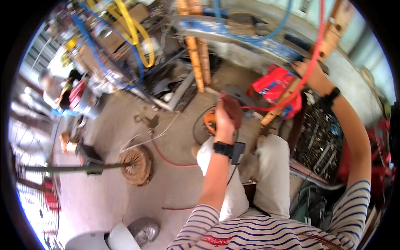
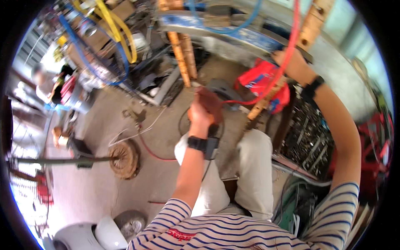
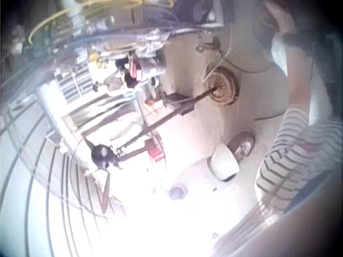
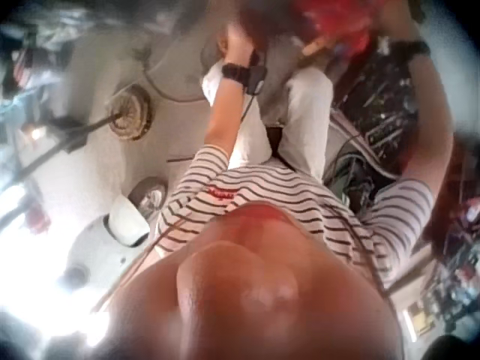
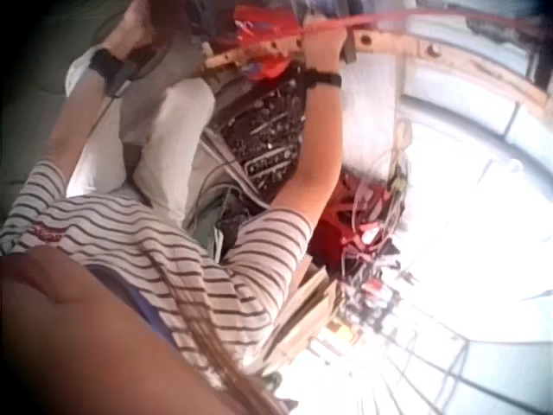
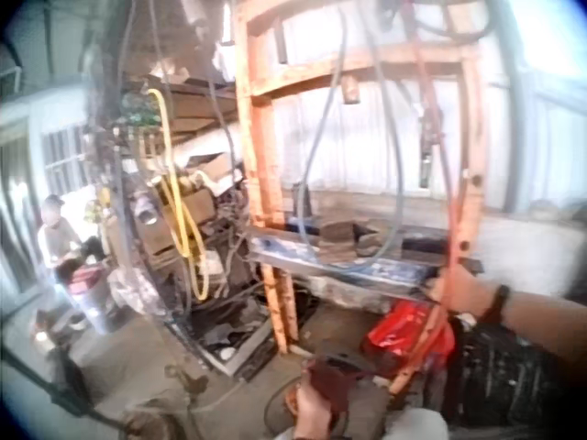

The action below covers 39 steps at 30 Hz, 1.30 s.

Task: The person wipes a small metal part with a cloth and then uses a tool to manipulate a thin cable or wire at a workbench.

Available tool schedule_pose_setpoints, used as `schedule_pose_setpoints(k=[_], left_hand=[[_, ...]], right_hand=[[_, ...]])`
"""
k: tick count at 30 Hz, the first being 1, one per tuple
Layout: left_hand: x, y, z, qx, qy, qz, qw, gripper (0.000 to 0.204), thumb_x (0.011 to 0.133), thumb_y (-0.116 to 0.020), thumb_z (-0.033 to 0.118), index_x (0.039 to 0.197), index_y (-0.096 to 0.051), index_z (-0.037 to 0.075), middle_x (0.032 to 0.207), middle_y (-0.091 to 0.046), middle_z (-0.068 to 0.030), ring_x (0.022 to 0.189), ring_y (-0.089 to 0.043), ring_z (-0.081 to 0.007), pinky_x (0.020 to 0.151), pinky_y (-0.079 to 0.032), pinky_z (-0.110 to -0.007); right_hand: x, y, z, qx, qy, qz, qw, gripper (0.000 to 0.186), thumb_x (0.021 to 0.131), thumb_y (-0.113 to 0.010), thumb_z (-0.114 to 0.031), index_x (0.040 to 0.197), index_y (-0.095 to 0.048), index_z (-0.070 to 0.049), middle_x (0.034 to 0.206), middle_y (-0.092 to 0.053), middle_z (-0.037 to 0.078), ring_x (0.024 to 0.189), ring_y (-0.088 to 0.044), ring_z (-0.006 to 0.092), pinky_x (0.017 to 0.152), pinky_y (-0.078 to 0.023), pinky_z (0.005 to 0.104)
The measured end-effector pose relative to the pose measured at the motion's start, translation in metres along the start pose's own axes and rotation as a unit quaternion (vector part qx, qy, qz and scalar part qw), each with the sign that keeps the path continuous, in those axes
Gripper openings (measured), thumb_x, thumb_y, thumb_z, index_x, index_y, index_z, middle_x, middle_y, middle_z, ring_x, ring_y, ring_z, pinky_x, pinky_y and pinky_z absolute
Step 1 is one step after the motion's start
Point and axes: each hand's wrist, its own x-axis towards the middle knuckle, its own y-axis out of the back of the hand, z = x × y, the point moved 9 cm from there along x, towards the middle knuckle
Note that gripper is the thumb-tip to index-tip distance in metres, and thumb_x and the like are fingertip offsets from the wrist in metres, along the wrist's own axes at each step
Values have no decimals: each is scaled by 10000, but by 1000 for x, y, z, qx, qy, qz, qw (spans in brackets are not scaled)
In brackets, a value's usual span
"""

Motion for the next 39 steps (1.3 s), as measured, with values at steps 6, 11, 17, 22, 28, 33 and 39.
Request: schedule_pose_setpoints(k=[6, 11, 17, 22, 28, 33, 39], left_hand=[[2, -3, -4, 104, 28, 61, 992, 362, 963, -344, 377, 1098, -532, 99, 1070, -587, -98, 983, -559, -236, 853, -453, -361], [-9, -25, -16, 156, 15, 59, 986, 409, 956, -348, 398, 1192, -477, 90, 1148, -557, -104, 1058, -529, -233, 911, -420, -364], [-15, -23, -30, 137, 58, 96, 984, 417, 955, -344, 399, 1214, -461, 95, 1200, -535, -98, 1093, -517, -236, 928, -405, -391], [0, -19, -19, 170, 33, 76, 982, 418, 953, -339, 399, 1217, -467, 100, 1195, -542, -93, 1077, -530, -229, 915, -411, -371], [4, -22, -13, 154, 1, 121, 981, 404, 960, -331, 371, 1207, -475, 85, 1143, -572, -96, 1047, -546, -223, 911, -415, -361], [-4, -22, -21, 145, 22, 95, 985, 392, 962, -325, 350, 1198, -482, 78, 1150, -563, -110, 1057, -540, -235, 927, -415, -363], [1, -16, -31, 139, 38, 96, 985, 386, 958, -332, 359, 1177, -478, 77, 1140, -565, -118, 1044, -549, -256, 910, -431, -382]], right_hand=[[7, -3, -5, -38, -42, -65, 996, 276, 719, -570, -78, 994, -603, -80, 855, -633, 42, 735, -631, 222, 605, -507, 322], [34, -3, -12, -53, -50, -61, 996, 258, 752, -541, -109, 999, -598, -63, 683, -616, 71, 654, -629, 236, 554, -496, 346], [56, -10, -22, -36, -39, -35, 998, 265, 779, -507, -108, 1015, -611, -46, 719, -637, 73, 634, -626, 236, 540, -499, 347], [41, -2, -12, -36, -79, -83, 993, 342, 771, -507, -89, 1104, -579, -57, 1009, -641, 60, 717, -628, 228, 581, -508, 345], [-1, 5, -10, -5, -42, -64, 997, 386, 744, -528, -84, 1127, -568, -54, 999, -625, 62, 790, -613, 252, 640, -508, 327], [5, 15, -8, -2, -28, -79, 996, 368, 746, -526, -82, 1109, -582, -60, 879, -637, 46, 711, -613, 215, 607, -500, 326], [30, 1, -14, -63, -43, -81, 994, 148, 726, -562, -102, 864, -615, -88, 667, -612, 56, 642, -626, 225, 554, -485, 336]])
